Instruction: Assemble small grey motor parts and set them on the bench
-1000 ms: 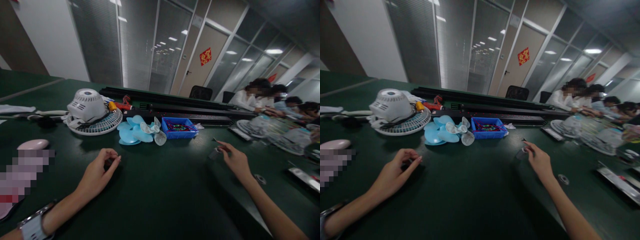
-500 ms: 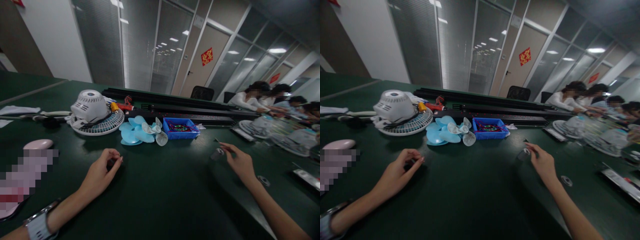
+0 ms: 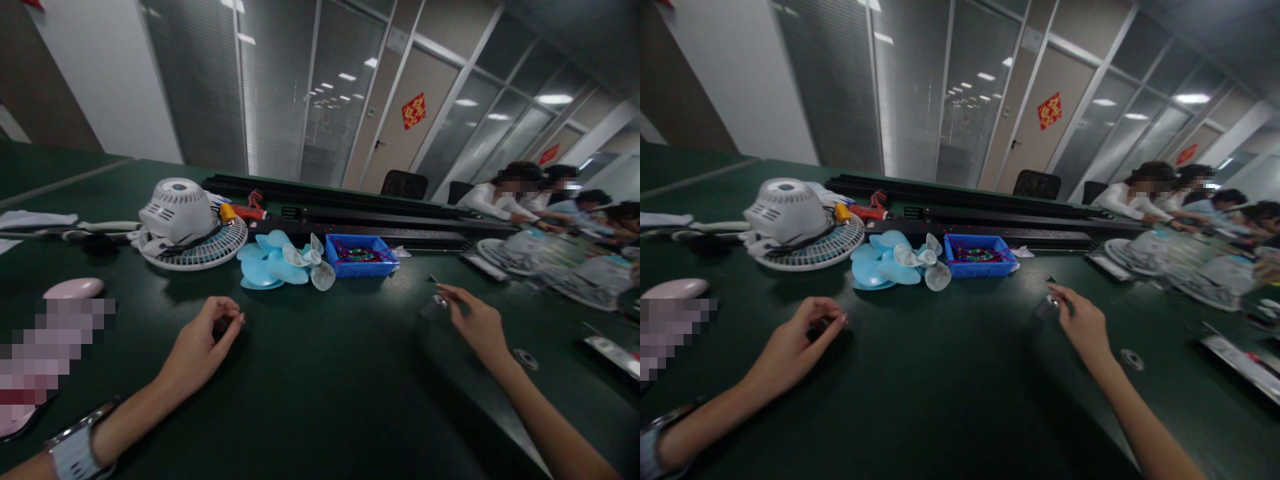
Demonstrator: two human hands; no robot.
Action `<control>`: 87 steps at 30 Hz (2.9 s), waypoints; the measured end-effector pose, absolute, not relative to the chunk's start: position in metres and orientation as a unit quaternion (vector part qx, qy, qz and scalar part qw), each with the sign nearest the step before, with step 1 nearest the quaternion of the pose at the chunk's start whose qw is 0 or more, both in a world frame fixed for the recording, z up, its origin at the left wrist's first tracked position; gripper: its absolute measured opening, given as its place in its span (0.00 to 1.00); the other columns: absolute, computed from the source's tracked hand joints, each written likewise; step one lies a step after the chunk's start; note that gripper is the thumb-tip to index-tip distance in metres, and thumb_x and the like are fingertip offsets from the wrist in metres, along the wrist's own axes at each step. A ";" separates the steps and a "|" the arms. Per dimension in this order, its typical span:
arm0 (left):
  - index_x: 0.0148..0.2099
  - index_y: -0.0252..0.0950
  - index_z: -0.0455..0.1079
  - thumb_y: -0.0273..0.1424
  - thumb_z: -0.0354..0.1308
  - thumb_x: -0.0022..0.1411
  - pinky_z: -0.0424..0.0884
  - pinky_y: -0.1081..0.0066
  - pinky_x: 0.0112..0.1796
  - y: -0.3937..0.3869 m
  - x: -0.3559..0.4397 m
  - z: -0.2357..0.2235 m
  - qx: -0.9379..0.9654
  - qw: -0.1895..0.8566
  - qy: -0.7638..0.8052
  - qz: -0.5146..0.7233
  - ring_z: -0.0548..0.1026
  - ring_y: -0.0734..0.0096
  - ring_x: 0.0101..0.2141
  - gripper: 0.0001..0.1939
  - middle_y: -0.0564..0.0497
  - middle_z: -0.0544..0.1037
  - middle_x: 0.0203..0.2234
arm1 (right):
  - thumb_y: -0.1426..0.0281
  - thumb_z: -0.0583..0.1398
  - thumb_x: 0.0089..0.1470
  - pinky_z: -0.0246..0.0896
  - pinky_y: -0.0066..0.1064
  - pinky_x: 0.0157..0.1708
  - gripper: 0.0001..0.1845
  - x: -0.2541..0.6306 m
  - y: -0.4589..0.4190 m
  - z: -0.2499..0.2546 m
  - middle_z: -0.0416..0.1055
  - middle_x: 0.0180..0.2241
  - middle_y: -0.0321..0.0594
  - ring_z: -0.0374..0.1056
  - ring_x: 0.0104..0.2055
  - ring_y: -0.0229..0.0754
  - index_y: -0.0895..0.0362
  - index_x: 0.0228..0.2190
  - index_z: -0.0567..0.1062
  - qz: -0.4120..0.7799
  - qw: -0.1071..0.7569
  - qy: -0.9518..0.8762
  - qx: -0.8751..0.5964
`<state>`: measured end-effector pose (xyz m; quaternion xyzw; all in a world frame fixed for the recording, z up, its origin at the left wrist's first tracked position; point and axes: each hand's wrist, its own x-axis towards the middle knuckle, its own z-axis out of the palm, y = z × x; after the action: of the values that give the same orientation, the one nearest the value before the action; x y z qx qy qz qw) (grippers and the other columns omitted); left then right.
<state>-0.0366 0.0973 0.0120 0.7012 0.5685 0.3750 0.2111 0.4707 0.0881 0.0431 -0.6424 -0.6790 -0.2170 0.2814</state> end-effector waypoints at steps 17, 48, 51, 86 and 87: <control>0.43 0.38 0.63 0.46 0.52 0.60 0.71 0.67 0.26 0.097 -0.037 0.014 0.706 0.212 0.564 0.371 0.77 0.62 0.32 0.17 0.47 0.77 0.34 | 0.67 0.52 0.58 0.69 0.36 0.35 0.17 0.468 0.087 0.042 0.79 0.39 0.40 0.76 0.36 0.47 0.53 0.43 0.77 -0.219 0.275 -0.670 -0.654; 0.44 0.39 0.61 0.44 0.52 0.61 0.71 0.67 0.27 0.097 -0.038 0.011 0.710 0.232 0.559 0.361 0.77 0.62 0.32 0.16 0.47 0.78 0.34 | 0.64 0.58 0.59 0.61 0.52 0.53 0.13 0.456 0.082 0.025 0.79 0.40 0.45 0.68 0.55 0.57 0.54 0.42 0.79 -0.338 0.257 -0.666 -0.614; 0.43 0.39 0.61 0.45 0.52 0.60 0.71 0.67 0.28 0.097 -0.036 0.013 0.709 0.228 0.558 0.366 0.77 0.63 0.31 0.16 0.48 0.78 0.33 | 0.63 0.58 0.58 0.61 0.51 0.54 0.16 0.458 0.084 0.019 0.77 0.45 0.45 0.69 0.54 0.54 0.53 0.47 0.76 -0.312 0.284 -0.664 -0.617; 0.65 0.46 0.59 0.26 0.50 0.67 0.63 0.59 0.54 0.082 -0.020 0.017 0.911 -0.036 0.300 0.281 0.60 0.61 0.61 0.26 0.50 0.67 0.62 | 0.72 0.62 0.52 0.68 0.42 0.51 0.42 0.196 0.093 0.002 0.67 0.55 0.49 0.69 0.52 0.46 0.54 0.63 0.49 0.158 0.390 -0.853 -0.310; 0.65 0.46 0.60 0.25 0.50 0.67 0.62 0.59 0.53 0.081 -0.020 0.018 0.915 -0.034 0.290 0.277 0.61 0.61 0.61 0.26 0.50 0.68 0.61 | 0.72 0.62 0.52 0.68 0.42 0.50 0.42 0.196 0.093 0.002 0.67 0.55 0.49 0.70 0.51 0.47 0.54 0.64 0.49 0.151 0.386 -0.855 -0.310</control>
<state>-0.0200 0.0813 0.0178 0.9153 0.2901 0.2772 -0.0342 0.1958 0.0932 0.0020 -0.3104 -0.8555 0.1514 0.3859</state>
